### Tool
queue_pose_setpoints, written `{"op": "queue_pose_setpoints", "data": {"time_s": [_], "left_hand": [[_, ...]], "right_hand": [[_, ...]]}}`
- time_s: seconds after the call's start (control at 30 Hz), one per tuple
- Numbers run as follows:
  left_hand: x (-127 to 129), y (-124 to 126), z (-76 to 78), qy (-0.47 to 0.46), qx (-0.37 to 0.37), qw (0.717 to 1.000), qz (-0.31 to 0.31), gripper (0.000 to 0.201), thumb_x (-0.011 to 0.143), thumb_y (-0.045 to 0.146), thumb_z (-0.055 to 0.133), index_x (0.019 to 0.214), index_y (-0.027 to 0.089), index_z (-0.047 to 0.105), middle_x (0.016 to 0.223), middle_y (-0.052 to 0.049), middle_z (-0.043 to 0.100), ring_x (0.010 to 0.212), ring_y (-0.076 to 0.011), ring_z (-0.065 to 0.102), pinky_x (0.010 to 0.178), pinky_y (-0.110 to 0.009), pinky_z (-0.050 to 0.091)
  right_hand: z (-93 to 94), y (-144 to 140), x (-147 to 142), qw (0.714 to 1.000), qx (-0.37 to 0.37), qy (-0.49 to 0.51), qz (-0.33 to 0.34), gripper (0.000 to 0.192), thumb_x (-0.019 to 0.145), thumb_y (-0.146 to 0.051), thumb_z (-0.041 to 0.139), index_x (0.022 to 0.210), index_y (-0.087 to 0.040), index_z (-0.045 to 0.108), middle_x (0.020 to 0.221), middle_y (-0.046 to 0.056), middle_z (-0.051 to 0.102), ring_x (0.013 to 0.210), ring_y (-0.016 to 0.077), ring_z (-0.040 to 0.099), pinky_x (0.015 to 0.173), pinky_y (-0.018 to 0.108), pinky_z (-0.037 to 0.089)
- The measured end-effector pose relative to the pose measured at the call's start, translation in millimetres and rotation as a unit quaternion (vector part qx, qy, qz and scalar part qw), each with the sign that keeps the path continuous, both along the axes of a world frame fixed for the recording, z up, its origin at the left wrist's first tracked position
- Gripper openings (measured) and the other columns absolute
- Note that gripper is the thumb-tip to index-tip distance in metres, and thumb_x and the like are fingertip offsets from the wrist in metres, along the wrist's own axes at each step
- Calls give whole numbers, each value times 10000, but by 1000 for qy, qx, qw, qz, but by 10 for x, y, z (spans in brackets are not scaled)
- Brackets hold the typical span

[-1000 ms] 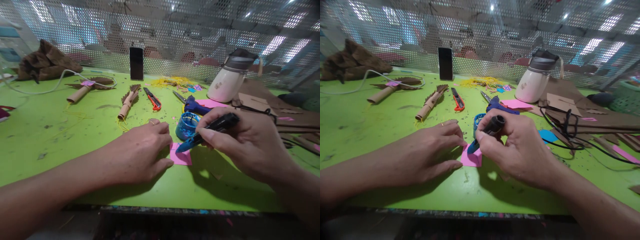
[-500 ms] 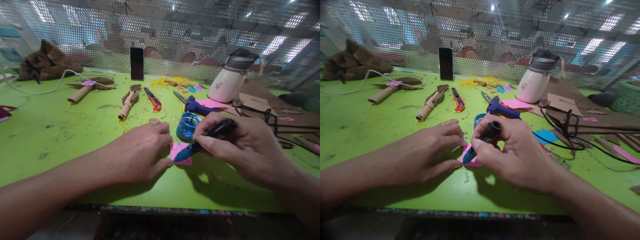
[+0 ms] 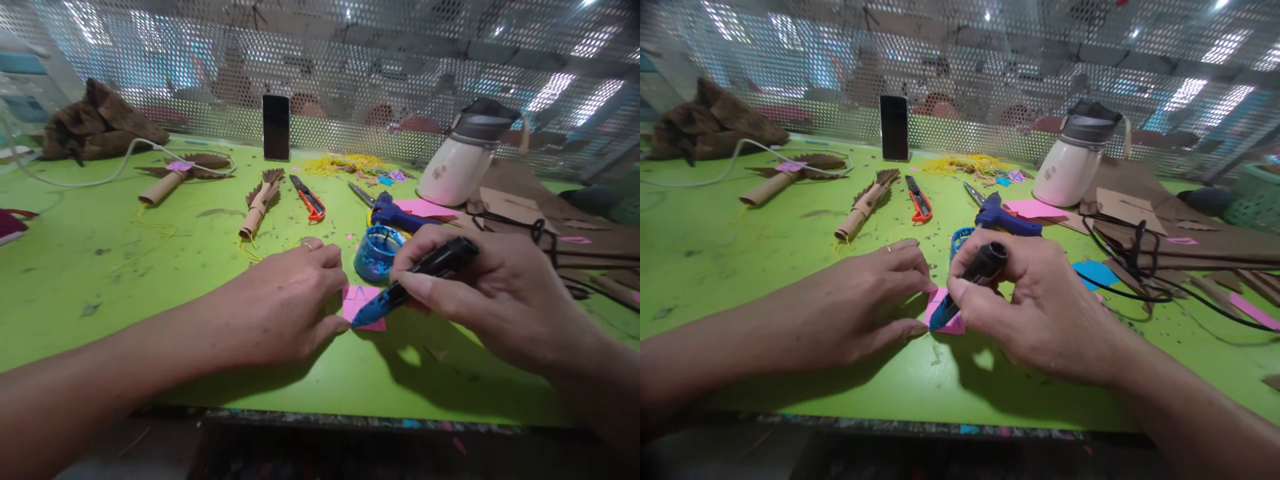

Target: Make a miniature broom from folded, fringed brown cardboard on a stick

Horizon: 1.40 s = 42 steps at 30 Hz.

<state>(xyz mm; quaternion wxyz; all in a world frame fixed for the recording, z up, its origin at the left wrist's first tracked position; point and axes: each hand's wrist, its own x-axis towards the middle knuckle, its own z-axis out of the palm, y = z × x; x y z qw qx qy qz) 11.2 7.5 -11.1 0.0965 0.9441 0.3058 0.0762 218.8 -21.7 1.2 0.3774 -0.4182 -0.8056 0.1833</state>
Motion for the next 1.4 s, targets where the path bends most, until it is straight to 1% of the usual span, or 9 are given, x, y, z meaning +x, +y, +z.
{"op": "queue_pose_setpoints", "data": {"time_s": [0.2, 0.5, 0.63, 0.7, 0.8, 0.9, 1.03, 1.17, 1.4], "left_hand": [[0, -5, -9, 5, 0, 1000, 11, 191, 849, 343, 551, 899, 188, 653, 888, -64, 557, 854, -202, 519, 757, -317, 436], [-2, -6, -4, 3, 0, 1000, 17, 197, 843, 346, 557, 890, 182, 655, 886, -67, 557, 843, -198, 524, 749, -311, 441], [7, -5, 6, 2, -2, 1000, 16, 202, 848, 342, 548, 907, 183, 657, 894, -64, 561, 841, -194, 525, 750, -309, 441], [10, -6, 13, 4, -4, 1000, 15, 206, 851, 339, 543, 908, 177, 658, 896, -66, 561, 840, -192, 526, 757, -311, 441], [11, -10, 25, 7, -6, 1000, 21, 211, 853, 338, 538, 896, 169, 658, 892, -71, 560, 847, -195, 527, 765, -315, 442], [8, -19, 29, 10, -9, 1000, 28, 214, 847, 352, 548, 890, 171, 656, 894, -73, 562, 860, -204, 526, 758, -319, 443], [1, -25, 28, 3, -13, 999, 30, 218, 845, 366, 555, 878, 174, 652, 894, -72, 564, 866, -206, 526, 757, -323, 441], [-13, -18, 36, -2, -17, 1000, 26, 216, 851, 366, 556, 881, 174, 650, 912, -70, 566, 880, -200, 529, 771, -317, 437], [-35, -18, 61, -4, -13, 1000, 10, 221, 854, 366, 549, 899, 173, 647, 929, -70, 565, 883, -192, 536, 771, -304, 436]], "right_hand": [[-24, 18, 18, 1000, 4, 8, -14, 125, 773, -119, 586, 680, -204, 594, 546, -54, 536, 457, 68, 471, 410, 189, 353], [-30, 31, 28, 999, -13, 17, -34, 122, 788, -133, 582, 689, -199, 607, 569, -43, 568, 478, 79, 522, 468, 203, 411], [-29, 25, 29, 998, -52, 21, -17, 107, 784, -151, 591, 686, -192, 605, 549, -42, 547, 468, 78, 502, 436, 199, 394], [-36, 42, 62, 996, -64, 53, -28, 85, 787, -189, 610, 701, -188, 612, 558, -34, 549, 482, 88, 512, 443, 210, 406], [-39, 97, 143, 983, -53, 160, -73, 82, 788, -254, 640, 738, -191, 623, 587, -11, 564, 523, 121, 550, 447, 239, 424], [-17, 154, 208, 964, -22, 240, -116, 55, 786, -239, 642, 751, -202, 623, 576, -3, 559, 499, 127, 540, 419, 253, 407], [11, 188, 214, 953, 31, 249, -171, 82, 787, -251, 651, 728, -212, 609, 539, -6, 531, 454, 121, 507, 403, 266, 390], [22, 184, 171, 953, 46, 245, -171, 124, 790, -279, 658, 699, -226, 593, 520, -16, 514, 448, 123, 488, 398, 268, 370], [71, 259, 255, 935, 54, 306, -172, 113, 786, -250, 655, 700, -213, 591, 487, -37, 506, 401, 101, 470, 368, 239, 347]]}}
